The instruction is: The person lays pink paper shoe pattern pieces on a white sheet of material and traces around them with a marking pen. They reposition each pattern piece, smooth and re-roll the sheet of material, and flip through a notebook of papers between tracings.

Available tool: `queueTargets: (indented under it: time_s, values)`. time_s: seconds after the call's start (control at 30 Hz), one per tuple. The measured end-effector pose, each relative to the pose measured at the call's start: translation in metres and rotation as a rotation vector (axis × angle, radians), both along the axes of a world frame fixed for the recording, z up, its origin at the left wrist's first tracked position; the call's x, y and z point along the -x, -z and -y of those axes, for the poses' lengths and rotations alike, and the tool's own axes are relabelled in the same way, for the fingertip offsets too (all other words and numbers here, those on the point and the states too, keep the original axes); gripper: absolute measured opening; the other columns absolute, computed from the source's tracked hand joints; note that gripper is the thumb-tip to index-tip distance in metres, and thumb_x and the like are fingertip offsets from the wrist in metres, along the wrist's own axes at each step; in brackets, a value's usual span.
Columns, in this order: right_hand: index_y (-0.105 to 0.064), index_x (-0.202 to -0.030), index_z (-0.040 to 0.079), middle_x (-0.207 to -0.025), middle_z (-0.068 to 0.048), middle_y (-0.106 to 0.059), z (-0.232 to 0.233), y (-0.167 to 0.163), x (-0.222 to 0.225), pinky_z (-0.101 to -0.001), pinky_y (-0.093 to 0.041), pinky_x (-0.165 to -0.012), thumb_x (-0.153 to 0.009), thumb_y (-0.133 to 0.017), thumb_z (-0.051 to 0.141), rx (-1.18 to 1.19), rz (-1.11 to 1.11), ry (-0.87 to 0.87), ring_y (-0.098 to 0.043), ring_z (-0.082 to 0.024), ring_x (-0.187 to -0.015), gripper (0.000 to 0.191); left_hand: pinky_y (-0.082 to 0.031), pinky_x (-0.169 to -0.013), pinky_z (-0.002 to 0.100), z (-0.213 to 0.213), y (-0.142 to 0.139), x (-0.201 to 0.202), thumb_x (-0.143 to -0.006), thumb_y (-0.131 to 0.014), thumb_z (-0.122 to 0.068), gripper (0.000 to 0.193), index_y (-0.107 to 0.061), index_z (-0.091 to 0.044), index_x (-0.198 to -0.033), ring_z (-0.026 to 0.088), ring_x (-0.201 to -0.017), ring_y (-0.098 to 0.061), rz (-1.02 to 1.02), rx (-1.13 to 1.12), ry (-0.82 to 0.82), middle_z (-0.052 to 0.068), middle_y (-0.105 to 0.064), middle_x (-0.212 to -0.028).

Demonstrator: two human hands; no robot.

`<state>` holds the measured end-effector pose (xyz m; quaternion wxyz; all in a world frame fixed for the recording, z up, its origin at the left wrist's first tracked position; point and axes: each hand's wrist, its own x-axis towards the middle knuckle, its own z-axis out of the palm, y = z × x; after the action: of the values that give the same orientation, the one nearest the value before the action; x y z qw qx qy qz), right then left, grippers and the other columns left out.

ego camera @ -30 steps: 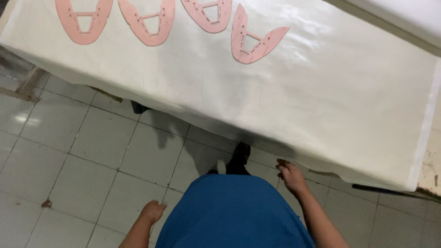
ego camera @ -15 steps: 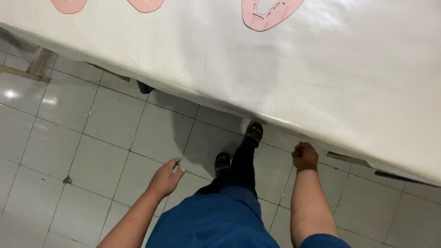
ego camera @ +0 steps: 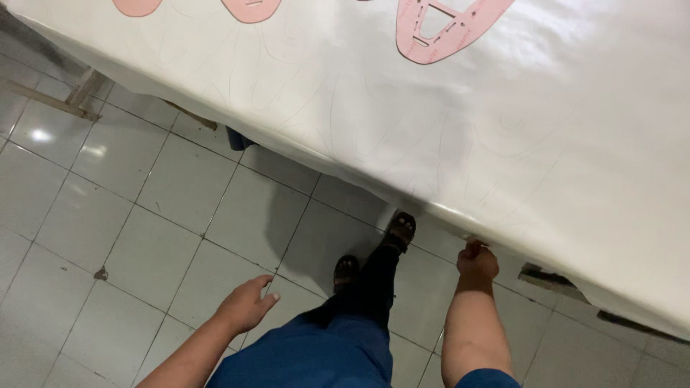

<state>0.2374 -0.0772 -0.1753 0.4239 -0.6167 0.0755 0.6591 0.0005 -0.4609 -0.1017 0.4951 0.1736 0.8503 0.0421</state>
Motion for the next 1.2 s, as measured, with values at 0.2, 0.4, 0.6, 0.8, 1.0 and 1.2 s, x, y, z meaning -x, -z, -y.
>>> queueTargets:
  time_s: [0.2, 0.4, 0.6, 0.8, 1.0, 1.2]
  values:
    - [-0.048, -0.148, 0.006, -0.14, -0.016, -0.057, 0.011, 0.007, 0.013, -0.0528, -0.048, -0.107, -0.11, -0.041, 0.029, -0.154, -0.252, 0.075, -0.058, -0.036, -0.128, 0.045, -0.044, -0.114, 0.039, 0.003, -0.007, 0.0, -0.095, -0.06, -0.041, 0.064, -0.047, -0.01, -0.149, 0.03, -0.138, -0.055, -0.052, -0.01, 0.038, 0.013, -0.057, -0.148]
    - [-0.056, -0.142, 0.007, -0.141, -0.013, -0.059, 0.021, -0.002, 0.012, -0.0494, -0.047, -0.111, -0.107, -0.041, 0.031, -0.259, -0.246, -0.037, -0.055, -0.031, -0.129, 0.045, -0.047, -0.112, 0.039, 0.001, 0.0, -0.006, -0.095, -0.06, -0.042, 0.065, -0.048, -0.009, -0.149, 0.03, -0.135, -0.058, -0.012, -0.009, -0.051, 0.016, -0.059, -0.146]
    - [-0.049, -0.147, 0.011, -0.148, -0.004, -0.055, 0.076, -0.017, -0.032, -0.0364, -0.044, -0.107, -0.108, -0.03, 0.03, -0.116, -0.069, -0.452, -0.055, -0.023, -0.126, 0.047, -0.044, -0.113, 0.037, -0.033, 0.015, -0.018, -0.089, -0.066, -0.05, 0.09, -0.03, -0.004, -0.158, 0.03, -0.132, -0.063, 0.185, -0.26, -0.54, 0.021, -0.065, -0.136]
    - [-0.047, -0.146, 0.006, -0.142, -0.009, -0.057, 0.129, -0.036, -0.099, -0.0386, -0.046, -0.087, -0.109, -0.03, 0.02, 0.072, 0.005, -0.498, -0.059, -0.022, -0.113, 0.042, -0.042, -0.111, 0.048, -0.068, 0.031, -0.023, -0.09, -0.061, -0.059, 0.103, -0.003, -0.013, -0.162, 0.026, -0.138, -0.047, 0.408, -0.319, -1.077, 0.017, -0.042, -0.153]
    - [-0.039, -0.147, 0.0, -0.141, -0.018, -0.054, 0.147, -0.064, -0.144, -0.0431, -0.049, -0.101, -0.112, -0.024, 0.024, 0.166, 0.21, -0.562, -0.059, -0.025, -0.119, 0.045, -0.052, -0.107, 0.046, -0.066, 0.047, -0.019, -0.091, -0.065, -0.039, 0.072, -0.043, -0.001, -0.148, 0.034, -0.129, -0.06, 0.573, -0.73, -1.388, 0.019, -0.058, -0.145]
    - [-0.048, -0.14, -0.007, -0.12, -0.028, -0.059, 0.126, -0.061, -0.159, -0.0535, -0.059, -0.095, -0.111, -0.034, 0.014, 0.251, 0.358, -1.017, -0.064, -0.036, -0.103, 0.038, -0.048, -0.111, 0.046, -0.04, 0.025, -0.024, -0.092, -0.07, -0.026, 0.062, -0.05, 0.006, -0.141, 0.032, -0.126, -0.061, 0.67, -0.786, -1.388, 0.019, -0.062, -0.138]
